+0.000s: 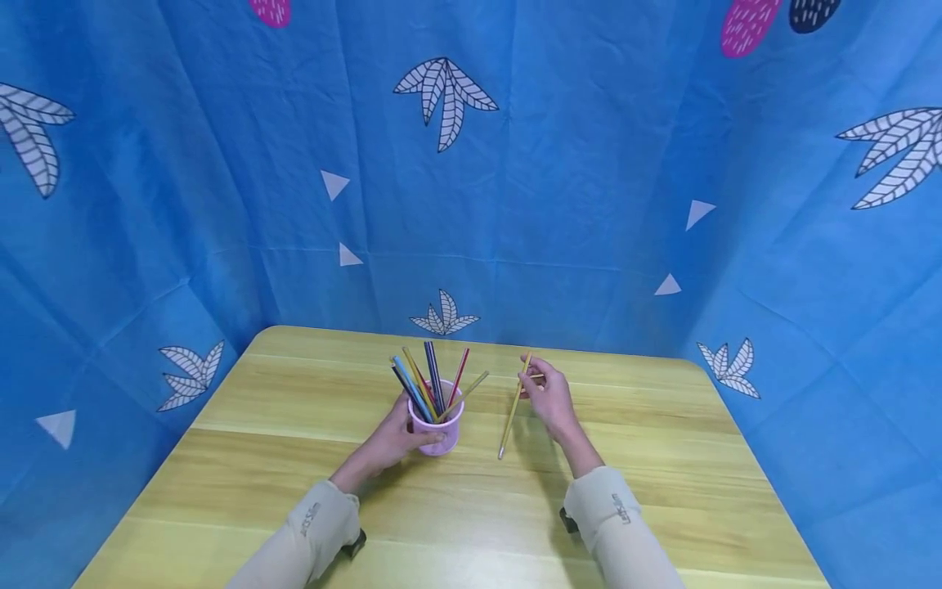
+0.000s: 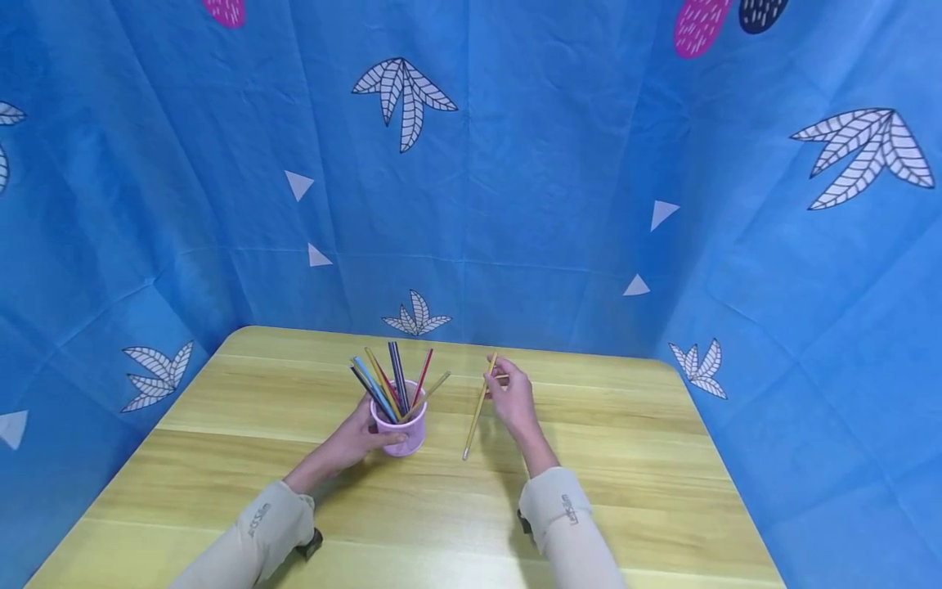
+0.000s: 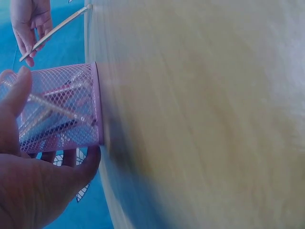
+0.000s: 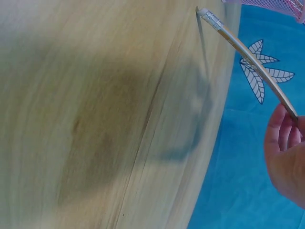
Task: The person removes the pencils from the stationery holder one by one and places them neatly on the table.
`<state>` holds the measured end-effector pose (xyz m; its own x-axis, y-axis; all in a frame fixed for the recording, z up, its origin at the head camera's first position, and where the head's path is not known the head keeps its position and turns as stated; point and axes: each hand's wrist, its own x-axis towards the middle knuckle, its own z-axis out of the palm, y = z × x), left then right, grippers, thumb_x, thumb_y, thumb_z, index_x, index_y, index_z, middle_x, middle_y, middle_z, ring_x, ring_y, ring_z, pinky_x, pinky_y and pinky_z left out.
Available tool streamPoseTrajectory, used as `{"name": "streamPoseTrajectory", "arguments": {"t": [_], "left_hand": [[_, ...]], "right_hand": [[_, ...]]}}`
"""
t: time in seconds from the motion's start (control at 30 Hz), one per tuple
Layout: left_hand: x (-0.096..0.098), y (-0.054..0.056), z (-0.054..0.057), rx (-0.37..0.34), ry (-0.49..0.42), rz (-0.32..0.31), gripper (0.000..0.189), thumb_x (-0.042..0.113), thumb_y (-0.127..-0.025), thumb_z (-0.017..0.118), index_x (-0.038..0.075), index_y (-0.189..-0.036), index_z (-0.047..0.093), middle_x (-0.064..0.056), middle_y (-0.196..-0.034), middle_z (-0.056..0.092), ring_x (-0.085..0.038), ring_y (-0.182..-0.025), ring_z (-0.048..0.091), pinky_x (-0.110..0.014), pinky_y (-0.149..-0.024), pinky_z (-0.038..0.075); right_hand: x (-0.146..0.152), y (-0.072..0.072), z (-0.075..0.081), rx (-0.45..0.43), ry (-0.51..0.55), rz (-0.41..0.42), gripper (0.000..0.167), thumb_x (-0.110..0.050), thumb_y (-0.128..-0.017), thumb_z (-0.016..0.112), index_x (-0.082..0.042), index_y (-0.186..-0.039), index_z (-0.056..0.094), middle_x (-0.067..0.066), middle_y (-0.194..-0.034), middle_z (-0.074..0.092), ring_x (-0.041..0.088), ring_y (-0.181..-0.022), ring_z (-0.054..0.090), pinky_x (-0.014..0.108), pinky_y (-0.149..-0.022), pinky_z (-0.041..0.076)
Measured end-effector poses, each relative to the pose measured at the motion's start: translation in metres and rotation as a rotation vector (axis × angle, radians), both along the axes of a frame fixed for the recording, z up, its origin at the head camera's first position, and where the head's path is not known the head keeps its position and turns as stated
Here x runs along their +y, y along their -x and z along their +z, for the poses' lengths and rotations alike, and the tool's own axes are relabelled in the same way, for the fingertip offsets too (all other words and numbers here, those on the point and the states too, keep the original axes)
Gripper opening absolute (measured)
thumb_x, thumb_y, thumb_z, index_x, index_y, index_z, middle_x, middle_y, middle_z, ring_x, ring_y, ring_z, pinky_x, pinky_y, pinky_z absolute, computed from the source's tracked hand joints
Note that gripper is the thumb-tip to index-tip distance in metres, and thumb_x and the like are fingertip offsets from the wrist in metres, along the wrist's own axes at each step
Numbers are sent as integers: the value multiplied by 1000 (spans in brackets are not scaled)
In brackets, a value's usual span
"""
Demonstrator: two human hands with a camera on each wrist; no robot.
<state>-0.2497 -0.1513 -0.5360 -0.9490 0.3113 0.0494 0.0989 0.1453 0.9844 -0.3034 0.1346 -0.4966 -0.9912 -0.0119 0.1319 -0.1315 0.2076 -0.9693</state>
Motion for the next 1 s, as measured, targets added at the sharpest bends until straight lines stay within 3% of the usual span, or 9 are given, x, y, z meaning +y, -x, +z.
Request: {"name": "streamPoseTrajectory", "arguments": {"t": [0.13,0.27,0.6,1.0], "left_hand": [[0,0,-1,2,4,16,96,7,-85,83,18,-161,25,-19,-154,48,-41,-138,51,-57,-119,40],[-1,1,-2,-6,8,17,96,7,-85,83,20,-160,26,-18,-153,48,-40,-138,52,-56,-119,42],[-1,1,-2,-9,10,2,92,7,-87,81,18,-160,26,-17,-157,44,-39,-140,50,-53,-119,43],[-3,0,-1,7,15,15,94,8,-85,83,17,-160,27,-18,-154,48,-39,-138,52,-55,-119,41]], "right_hand": [[0,-2,-1,-11,-4,15,50,12,-96,58,6,-146,51,29,-119,59,45,-112,62,42,-88,65],[-1,-4,-1,-27,-15,23,57,16,-93,60,5,-148,48,33,-127,57,44,-115,62,38,-91,64],[-5,-1,-11,-65,-32,-14,60,12,-92,66,4,-149,48,24,-122,62,34,-110,66,25,-83,63],[-17,3,-24,-139,-3,-75,54,12,-90,67,4,-143,56,27,-123,64,35,-105,70,34,-84,65]]}}
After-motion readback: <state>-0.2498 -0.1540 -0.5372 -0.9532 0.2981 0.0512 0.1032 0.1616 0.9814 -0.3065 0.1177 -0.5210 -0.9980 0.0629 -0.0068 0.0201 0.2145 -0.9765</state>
